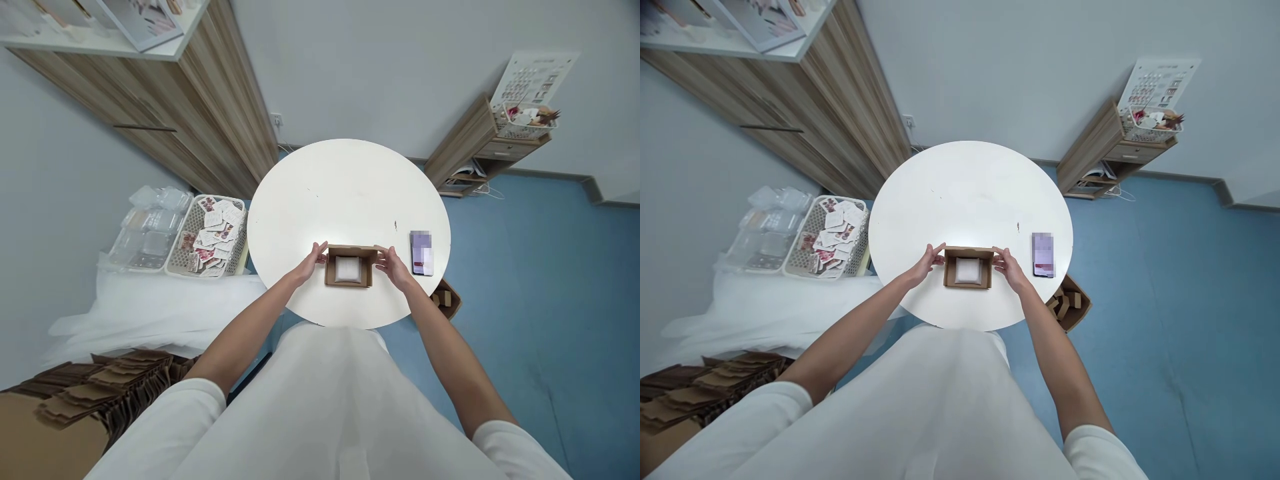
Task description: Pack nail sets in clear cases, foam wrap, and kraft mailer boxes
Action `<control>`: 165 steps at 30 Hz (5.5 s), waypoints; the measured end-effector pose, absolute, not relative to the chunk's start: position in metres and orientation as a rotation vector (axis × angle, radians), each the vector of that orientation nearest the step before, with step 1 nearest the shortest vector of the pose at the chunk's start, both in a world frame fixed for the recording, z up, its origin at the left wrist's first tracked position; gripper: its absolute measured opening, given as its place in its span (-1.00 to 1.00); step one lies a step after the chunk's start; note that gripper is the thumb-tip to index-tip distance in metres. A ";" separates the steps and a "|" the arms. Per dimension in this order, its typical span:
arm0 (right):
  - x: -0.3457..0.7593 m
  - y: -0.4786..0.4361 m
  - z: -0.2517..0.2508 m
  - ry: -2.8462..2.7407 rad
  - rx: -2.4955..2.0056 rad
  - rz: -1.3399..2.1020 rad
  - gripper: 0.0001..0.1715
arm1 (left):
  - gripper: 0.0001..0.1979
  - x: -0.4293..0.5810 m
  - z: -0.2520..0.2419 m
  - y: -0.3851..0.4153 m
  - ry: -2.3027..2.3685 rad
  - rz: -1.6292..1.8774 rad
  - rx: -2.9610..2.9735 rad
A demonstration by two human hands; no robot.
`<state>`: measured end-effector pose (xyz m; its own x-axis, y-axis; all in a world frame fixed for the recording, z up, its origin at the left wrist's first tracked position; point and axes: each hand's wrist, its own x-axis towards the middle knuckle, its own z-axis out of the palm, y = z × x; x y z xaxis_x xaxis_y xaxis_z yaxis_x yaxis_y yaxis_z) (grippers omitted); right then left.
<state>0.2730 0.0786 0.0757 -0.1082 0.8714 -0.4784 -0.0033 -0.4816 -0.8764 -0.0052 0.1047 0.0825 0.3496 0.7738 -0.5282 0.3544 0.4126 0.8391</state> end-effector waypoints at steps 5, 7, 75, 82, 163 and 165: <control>0.274 0.070 0.081 -1.055 -1.532 1.679 -0.29 | -0.32 -0.006 0.092 0.095 1.229 0.363 1.190; 0.273 0.066 0.086 -1.095 -1.587 1.671 -0.29 | -0.34 -0.007 0.095 0.090 1.241 0.379 1.189; 0.271 0.059 0.098 -1.717 -1.754 1.448 -0.47 | -0.61 -0.001 0.069 0.075 1.498 0.357 1.802; 0.264 0.070 0.109 -1.646 -1.795 1.432 -0.51 | -0.56 0.005 0.072 0.077 1.555 0.392 1.900; 0.196 -0.032 0.034 -0.913 -1.916 1.259 -0.22 | -0.46 -0.027 0.026 0.030 1.251 0.371 1.482; 0.192 -0.032 0.033 -0.881 -2.015 1.162 -0.25 | -0.44 -0.025 0.025 0.031 1.357 0.346 1.468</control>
